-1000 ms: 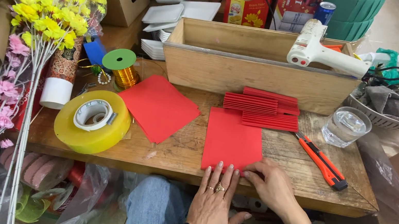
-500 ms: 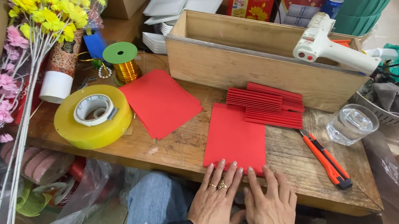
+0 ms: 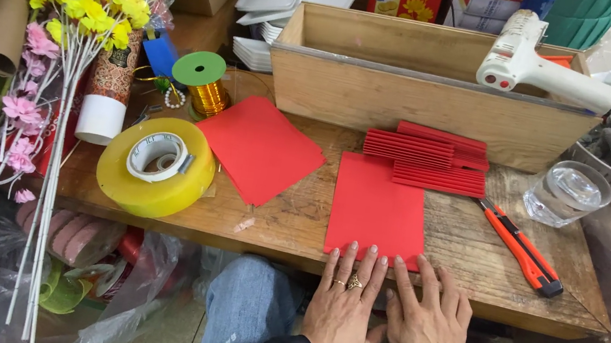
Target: Folding small red paper squares into rectangles on a wooden workbench
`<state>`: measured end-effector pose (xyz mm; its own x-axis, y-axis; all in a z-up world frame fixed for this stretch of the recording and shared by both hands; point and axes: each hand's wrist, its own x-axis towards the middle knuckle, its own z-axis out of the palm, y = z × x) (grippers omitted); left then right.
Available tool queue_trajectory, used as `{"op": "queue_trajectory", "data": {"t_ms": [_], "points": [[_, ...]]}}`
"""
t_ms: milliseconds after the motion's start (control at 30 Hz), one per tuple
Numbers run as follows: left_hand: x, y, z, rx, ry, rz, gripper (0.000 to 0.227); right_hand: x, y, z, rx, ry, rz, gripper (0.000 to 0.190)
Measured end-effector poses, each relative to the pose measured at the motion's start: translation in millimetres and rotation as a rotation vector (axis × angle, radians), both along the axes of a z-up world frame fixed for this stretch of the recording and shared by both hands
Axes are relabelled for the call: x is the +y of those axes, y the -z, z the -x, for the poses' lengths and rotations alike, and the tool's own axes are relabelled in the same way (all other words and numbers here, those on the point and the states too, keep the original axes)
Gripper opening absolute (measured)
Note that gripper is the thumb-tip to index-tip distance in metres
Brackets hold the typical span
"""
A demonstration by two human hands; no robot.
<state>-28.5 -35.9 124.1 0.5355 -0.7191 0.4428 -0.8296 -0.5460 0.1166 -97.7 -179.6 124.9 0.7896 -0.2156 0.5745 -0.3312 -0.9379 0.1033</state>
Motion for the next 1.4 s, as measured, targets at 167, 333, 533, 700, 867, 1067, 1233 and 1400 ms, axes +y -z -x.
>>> {"op": "queue_trajectory", "data": {"t_ms": [167, 333, 533, 700, 867, 1067, 1233, 1400], "points": [[1, -1, -1, 0.006, -0.004, -0.009, 0.104, 3, -4, -1, -0.022, -0.007, -0.003, 0.054], [2, -1, -3, 0.005, 0.013, -0.007, 0.108, 4, -3, -2, -0.016, -0.009, -0.021, 0.056], [1, 1, -4, -0.002, 0.025, -0.002, 0.094, 7, -3, -2, 0.008, -0.007, -0.064, 0.062], [1, 4, -5, -0.063, -0.013, -0.06, 0.105, 3, -12, 2, -0.001, -0.007, -0.062, 0.062], [-1, 10, -4, -0.082, -0.049, -0.067, 0.112, -18, -9, 14, 0.019, 0.064, -0.051, 0.056], [-21, 0, 5, -0.011, -0.065, -0.097, 0.118, -19, -12, 14, 0.023, 0.063, -0.074, 0.055], [-40, 2, 16, 0.013, -0.139, -0.12, 0.107, -17, -11, 14, 0.008, 0.073, -0.074, 0.056], [-19, -1, 7, 0.084, -0.029, -0.053, 0.113, -17, -8, 16, 0.033, 0.114, -0.029, 0.057]]}}
